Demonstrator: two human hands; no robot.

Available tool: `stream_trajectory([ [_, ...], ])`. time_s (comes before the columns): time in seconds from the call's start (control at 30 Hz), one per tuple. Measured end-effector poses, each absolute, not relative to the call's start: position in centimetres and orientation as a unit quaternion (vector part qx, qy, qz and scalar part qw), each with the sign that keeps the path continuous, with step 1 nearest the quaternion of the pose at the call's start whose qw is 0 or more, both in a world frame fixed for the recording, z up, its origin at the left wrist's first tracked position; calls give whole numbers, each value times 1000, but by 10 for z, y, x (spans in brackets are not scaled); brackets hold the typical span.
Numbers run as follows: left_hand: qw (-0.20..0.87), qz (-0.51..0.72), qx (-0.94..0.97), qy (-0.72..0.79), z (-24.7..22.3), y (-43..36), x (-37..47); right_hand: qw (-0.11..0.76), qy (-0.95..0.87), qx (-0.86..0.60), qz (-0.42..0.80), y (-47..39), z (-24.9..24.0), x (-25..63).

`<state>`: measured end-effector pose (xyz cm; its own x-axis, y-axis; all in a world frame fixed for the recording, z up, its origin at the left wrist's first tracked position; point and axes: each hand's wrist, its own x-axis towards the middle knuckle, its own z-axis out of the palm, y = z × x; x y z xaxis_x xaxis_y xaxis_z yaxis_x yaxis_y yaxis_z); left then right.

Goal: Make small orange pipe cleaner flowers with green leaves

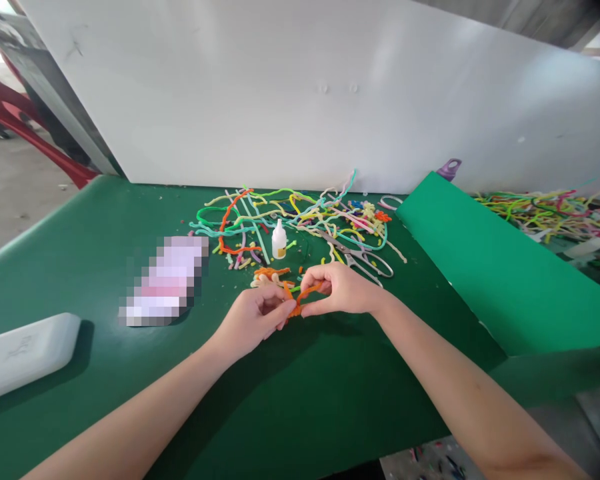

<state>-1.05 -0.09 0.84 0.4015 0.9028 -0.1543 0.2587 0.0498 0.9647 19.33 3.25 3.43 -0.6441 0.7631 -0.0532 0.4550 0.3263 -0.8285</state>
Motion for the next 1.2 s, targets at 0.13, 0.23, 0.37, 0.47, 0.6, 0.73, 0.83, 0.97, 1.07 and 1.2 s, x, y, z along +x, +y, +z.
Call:
stream_trajectory([
  [0.13,541,346,597,480,7,2,-11,226,-887,-350,200,26,29,186],
  [0.23,552,399,561,471,5,2,-12,268,-916,-297,-19,24,25,182],
  [0.37,594,455,507,428,4,-2,-12,323,-901,-236,-169,22,21,182],
  [0.47,633,488,452,396,5,-5,-10,367,-886,-231,-161,21,17,182],
  [0.6,679,509,388,360,6,-7,-8,393,-876,-266,-90,20,9,177],
  [0.73,714,492,378,324,7,-8,-7,372,-875,-308,42,23,9,173],
  [0.83,715,485,382,329,8,-9,-6,354,-859,-327,173,25,15,173],
  [0.97,706,481,394,339,10,-9,-7,314,-815,-336,353,25,20,174],
  [1.07,707,476,402,334,9,-9,-8,292,-770,-342,453,27,19,175],
  [1.2,709,466,413,332,5,-7,-10,255,-756,-315,515,32,17,178],
])
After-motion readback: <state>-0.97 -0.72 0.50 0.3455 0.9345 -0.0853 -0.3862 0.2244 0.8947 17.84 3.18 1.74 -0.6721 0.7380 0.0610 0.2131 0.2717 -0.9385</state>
